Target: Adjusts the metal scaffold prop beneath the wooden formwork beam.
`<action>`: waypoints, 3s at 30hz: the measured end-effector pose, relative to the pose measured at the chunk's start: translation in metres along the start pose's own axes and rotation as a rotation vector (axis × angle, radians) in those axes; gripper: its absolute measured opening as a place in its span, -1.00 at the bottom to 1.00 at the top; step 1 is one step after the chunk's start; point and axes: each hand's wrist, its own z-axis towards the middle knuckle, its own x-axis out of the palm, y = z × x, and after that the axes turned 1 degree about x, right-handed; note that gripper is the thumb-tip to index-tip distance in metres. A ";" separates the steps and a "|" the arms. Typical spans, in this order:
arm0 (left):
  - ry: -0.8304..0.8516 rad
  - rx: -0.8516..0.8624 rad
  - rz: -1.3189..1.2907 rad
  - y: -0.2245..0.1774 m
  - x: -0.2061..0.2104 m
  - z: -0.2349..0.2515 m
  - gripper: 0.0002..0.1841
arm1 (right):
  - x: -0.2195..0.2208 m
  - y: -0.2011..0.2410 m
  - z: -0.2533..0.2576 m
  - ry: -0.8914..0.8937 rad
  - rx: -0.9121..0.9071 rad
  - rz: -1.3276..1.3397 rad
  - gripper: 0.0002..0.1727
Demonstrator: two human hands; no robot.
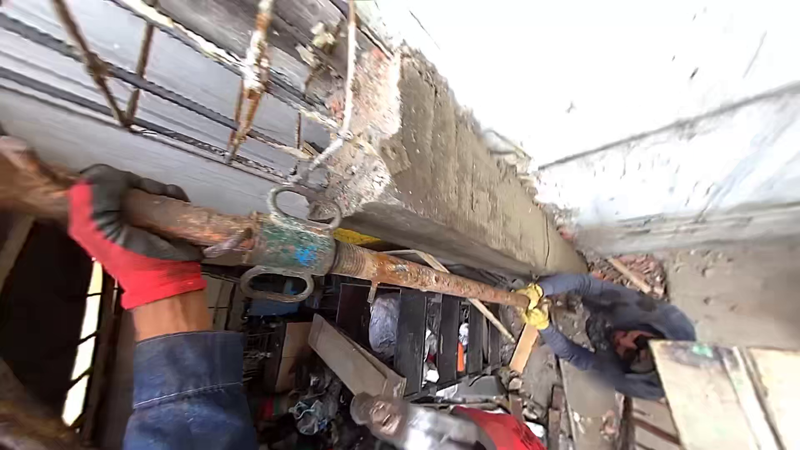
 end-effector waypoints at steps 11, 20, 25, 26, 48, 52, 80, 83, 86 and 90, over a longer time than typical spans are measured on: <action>-0.237 -0.199 -0.144 -0.001 0.009 -0.008 -0.89 | -0.017 0.142 0.096 -0.833 -0.484 1.006 -0.57; -0.242 -0.209 -0.177 0.008 0.001 -0.006 -0.81 | -0.021 0.157 0.142 -0.629 -0.050 0.851 -0.48; -0.272 -0.204 -0.192 0.007 0.002 -0.007 -0.86 | -0.006 0.162 0.161 -0.746 -0.095 0.750 -0.46; -0.274 -0.209 -0.180 0.007 0.001 -0.007 -0.86 | -0.014 0.159 0.165 -0.546 -0.007 0.582 -0.43; -0.355 -0.294 -0.159 0.009 0.001 -0.011 -0.62 | -0.061 0.178 0.178 -0.115 0.172 0.501 -0.44; -0.370 -0.318 -0.120 0.005 0.005 -0.010 -0.60 | -0.065 0.182 0.131 -0.425 0.108 -0.142 -0.51; -0.325 -0.429 0.001 -0.025 0.011 -0.009 -0.53 | 0.001 0.175 0.071 -0.023 0.207 -0.843 -0.49; -0.328 -0.426 -0.013 -0.029 0.012 -0.011 -0.46 | -0.006 0.181 0.078 -0.095 0.272 -0.811 -0.45; -0.326 -0.420 -0.005 -0.029 0.009 -0.012 -0.45 | -0.005 0.196 0.064 0.152 0.131 -0.999 -0.41; -0.332 -0.434 -0.023 -0.032 0.013 -0.012 -0.43 | -0.008 0.197 0.046 0.312 0.062 -1.111 -0.41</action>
